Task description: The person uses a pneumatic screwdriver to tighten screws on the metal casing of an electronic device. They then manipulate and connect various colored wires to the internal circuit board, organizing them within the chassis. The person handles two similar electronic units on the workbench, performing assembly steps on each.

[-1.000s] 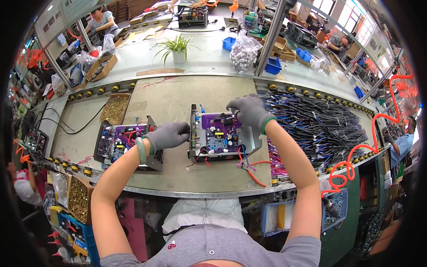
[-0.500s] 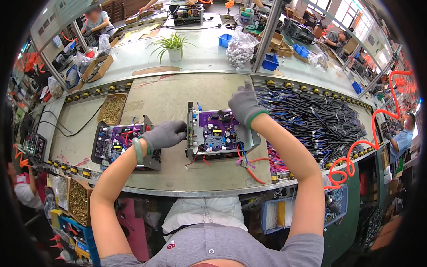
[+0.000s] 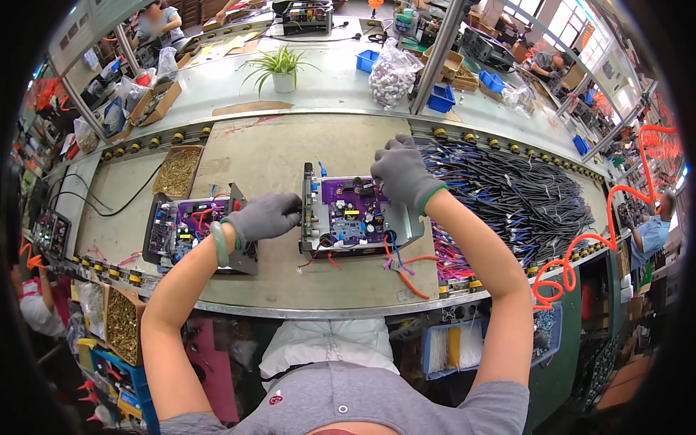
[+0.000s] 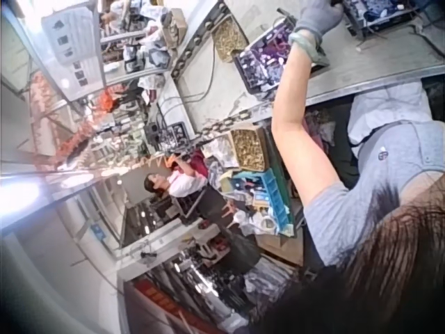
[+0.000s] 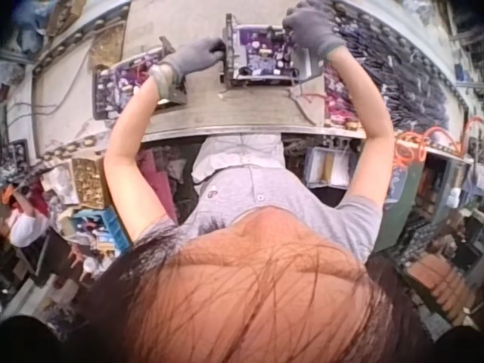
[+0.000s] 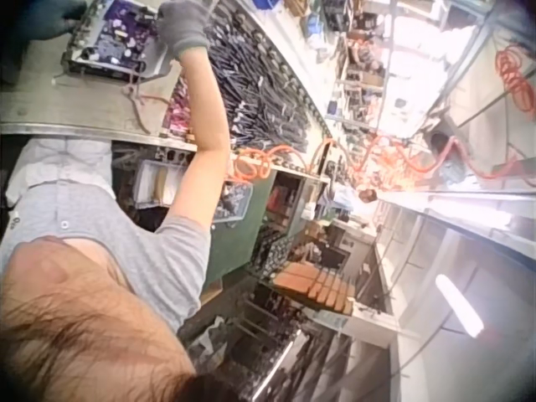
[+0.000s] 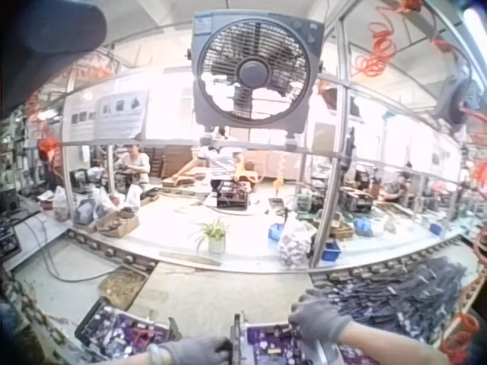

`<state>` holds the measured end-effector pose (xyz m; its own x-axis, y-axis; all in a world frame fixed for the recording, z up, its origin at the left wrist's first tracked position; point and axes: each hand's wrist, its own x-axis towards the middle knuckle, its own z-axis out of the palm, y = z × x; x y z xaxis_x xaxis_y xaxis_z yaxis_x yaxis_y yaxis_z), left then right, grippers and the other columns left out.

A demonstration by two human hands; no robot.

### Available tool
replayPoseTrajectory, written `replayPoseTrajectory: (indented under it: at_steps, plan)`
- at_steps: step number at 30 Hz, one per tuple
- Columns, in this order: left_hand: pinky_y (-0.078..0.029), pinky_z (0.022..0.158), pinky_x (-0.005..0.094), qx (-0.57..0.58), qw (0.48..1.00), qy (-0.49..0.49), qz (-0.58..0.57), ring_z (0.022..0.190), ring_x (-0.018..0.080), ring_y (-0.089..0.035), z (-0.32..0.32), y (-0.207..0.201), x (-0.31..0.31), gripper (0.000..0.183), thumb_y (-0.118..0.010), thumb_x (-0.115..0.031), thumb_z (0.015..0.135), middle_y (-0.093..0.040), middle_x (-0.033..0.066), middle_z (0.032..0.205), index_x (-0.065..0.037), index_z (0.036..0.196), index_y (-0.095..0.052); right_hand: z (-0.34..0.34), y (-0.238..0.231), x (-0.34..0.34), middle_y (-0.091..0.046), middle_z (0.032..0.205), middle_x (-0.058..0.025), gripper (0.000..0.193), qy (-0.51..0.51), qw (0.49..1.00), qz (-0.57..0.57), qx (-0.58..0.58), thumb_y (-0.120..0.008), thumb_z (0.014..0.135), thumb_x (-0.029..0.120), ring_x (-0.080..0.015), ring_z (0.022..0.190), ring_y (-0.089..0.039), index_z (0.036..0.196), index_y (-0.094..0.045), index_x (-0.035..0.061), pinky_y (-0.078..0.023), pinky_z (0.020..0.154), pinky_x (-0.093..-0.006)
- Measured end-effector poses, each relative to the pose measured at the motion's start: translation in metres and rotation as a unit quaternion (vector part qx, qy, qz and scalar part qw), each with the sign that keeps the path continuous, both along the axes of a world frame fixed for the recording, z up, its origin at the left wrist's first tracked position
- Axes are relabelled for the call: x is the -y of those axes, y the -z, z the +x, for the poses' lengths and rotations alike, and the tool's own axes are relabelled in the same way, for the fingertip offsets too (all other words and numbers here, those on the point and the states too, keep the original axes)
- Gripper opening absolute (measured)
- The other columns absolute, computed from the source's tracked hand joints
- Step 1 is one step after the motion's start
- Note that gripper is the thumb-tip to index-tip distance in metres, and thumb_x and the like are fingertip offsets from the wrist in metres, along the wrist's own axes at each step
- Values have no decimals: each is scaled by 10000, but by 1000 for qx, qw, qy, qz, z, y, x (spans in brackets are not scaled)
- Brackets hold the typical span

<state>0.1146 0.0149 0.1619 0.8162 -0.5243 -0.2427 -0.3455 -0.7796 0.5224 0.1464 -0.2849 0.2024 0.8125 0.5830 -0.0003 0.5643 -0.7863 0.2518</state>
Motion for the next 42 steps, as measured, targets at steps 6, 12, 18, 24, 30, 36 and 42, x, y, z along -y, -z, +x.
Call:
replayPoseTrajectory:
  at_steps: [6, 12, 18, 24, 30, 36, 42]
  plan:
    - [-506, 902, 469, 14, 1000, 8, 3, 1018, 367, -664, 0, 0, -1, 357, -526, -342, 944, -712, 162, 1066, -92, 1174, -636, 5, -12, -21, -696, 959, 1, 103, -23, 987, -160, 6, -691, 777, 199, -213, 1059, -603, 840, -767, 168, -347, 1093, -404]
    - [-506, 892, 473, 20, 1000, 7, 12, 1007, 375, -660, -4, -5, 1, 362, -517, -344, 957, -707, 173, 1045, -89, 1193, -616, 10, -15, -23, -703, 920, -2, 108, -64, 975, -212, 5, -680, 792, 196, -207, 1020, -612, 843, -767, 158, -402, 972, -377]
    - [-501, 884, 473, 26, 999, 12, 23, 993, 377, -660, -4, -4, 0, 357, -515, -351, 958, -699, 182, 1032, -97, 1186, -619, 28, -11, -46, -716, 843, -33, 113, -2, 970, -230, -74, -686, 778, 185, -233, 996, -626, 845, -763, 136, -420, 856, -360]
    - [-513, 888, 453, 36, 999, 6, 12, 989, 359, -670, -5, -3, 0, 348, -518, -354, 955, -709, 169, 1049, -112, 1178, -633, -6, 7, -2, -680, 1047, -25, 181, 8, 998, -67, 2, -691, 756, 164, -231, 1039, -609, 928, -735, 129, -432, 945, -382]
    - [-561, 805, 360, 128, 975, -136, -121, 885, 253, -716, -5, -2, -6, 325, -629, -169, 901, -712, 145, 969, -72, 1210, -609, -111, 4, 33, -608, 1069, 7, 296, -175, 960, 144, 162, -650, 765, 131, -195, 957, -582, 1047, -628, 216, -416, 1003, -398]
    - [-556, 767, 329, 237, 944, -37, -226, 836, 214, -713, -16, -48, 42, 278, -612, -104, 892, -673, 132, 1001, -40, 1162, -630, -120, 30, 40, -659, 1016, 36, 170, -106, 962, 220, 122, -678, 780, 173, -168, 972, -610, 943, -676, 222, -412, 1007, -389]
    - [-545, 705, 427, 301, 916, 99, -246, 794, 320, -683, -17, -54, 111, 237, -674, -225, 879, -673, 122, 940, -117, 1090, -659, -63, 29, 19, -683, 807, -56, 101, -10, 888, 459, 37, -687, 807, 142, -262, 845, -663, 908, -689, 138, -434, 948, -387]
